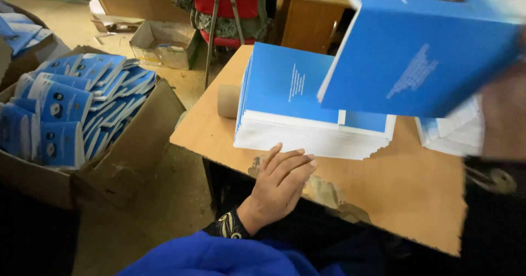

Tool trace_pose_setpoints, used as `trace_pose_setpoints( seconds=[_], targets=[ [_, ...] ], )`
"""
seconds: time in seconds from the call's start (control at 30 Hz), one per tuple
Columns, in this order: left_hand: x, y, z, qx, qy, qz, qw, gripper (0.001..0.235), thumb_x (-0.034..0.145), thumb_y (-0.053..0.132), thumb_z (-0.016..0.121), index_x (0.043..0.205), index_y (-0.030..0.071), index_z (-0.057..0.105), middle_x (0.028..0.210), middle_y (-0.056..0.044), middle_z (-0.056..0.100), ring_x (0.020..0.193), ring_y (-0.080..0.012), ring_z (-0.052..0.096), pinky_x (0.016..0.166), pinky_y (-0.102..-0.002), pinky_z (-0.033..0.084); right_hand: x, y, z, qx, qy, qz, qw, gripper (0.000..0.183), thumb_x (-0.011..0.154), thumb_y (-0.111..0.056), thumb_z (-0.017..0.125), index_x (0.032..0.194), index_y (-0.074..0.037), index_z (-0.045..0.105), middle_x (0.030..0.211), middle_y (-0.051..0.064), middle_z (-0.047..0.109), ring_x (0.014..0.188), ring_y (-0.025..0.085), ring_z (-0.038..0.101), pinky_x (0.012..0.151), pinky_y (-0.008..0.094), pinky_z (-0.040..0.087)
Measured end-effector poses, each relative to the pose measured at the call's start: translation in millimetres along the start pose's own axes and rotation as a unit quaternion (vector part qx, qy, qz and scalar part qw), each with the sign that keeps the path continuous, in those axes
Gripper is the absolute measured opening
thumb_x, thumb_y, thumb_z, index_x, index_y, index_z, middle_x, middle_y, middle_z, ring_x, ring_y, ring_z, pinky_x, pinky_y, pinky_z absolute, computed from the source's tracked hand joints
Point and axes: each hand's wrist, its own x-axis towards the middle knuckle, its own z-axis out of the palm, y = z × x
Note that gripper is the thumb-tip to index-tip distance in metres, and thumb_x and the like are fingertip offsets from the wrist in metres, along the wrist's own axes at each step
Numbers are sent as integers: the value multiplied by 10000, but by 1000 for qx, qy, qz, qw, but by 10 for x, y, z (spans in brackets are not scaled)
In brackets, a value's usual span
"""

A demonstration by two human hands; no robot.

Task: Folding and stacking paper booklets by hand on a table.

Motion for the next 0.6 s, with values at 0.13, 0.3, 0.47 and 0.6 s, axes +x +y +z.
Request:
trace_pose_setpoints(
  seconds=[0.13, 0.3, 0.47, 0.6],
  targets=[
    [-270, -377, 256, -38, -137, -12, 990, 271, 955, -1, 483, 1209, 49, 565, 1198, -135, 603, 1155, -311, 571, 1088, -492, 363, 175, 345, 571, 61, 124, 304, 943, 257, 918, -427, 647, 993, -182, 635, 927, -61, 683, 829, 73, 673, 758, 251, 557],
    [-491, -617, 388, -27, -220, -22, 975, 377, 881, 11, 485, 1254, 26, 537, 1254, -162, 573, 1188, -333, 532, 1094, -489, 343, 130, 1401, 483, -147, 98, 336, 925, 505, 835, -483, 766, 627, -170, 428, 657, -17, 476, 622, 115, 493, 585, 312, 368],
    [-483, -609, 448, -35, -235, -12, 971, 348, 906, 46, 503, 1250, 18, 546, 1220, -152, 582, 1173, -317, 531, 1113, -456, 335, 77, 1070, 450, -461, 9, 294, 837, 735, 937, -702, 569, 542, -125, 342, 553, 57, 372, 565, 245, 388, 577, 447, 269],
    [-375, -624, 458, -16, -203, -6, 979, 385, 815, -50, 478, 1185, 3, 571, 1185, -166, 605, 1099, -326, 578, 1039, -454, 407, 274, 1130, -109, -542, 42, 74, 836, 386, 1000, -457, 739, 972, -106, 581, 872, 76, 649, 769, 306, 605, 617, 461, 411]
  ],
)
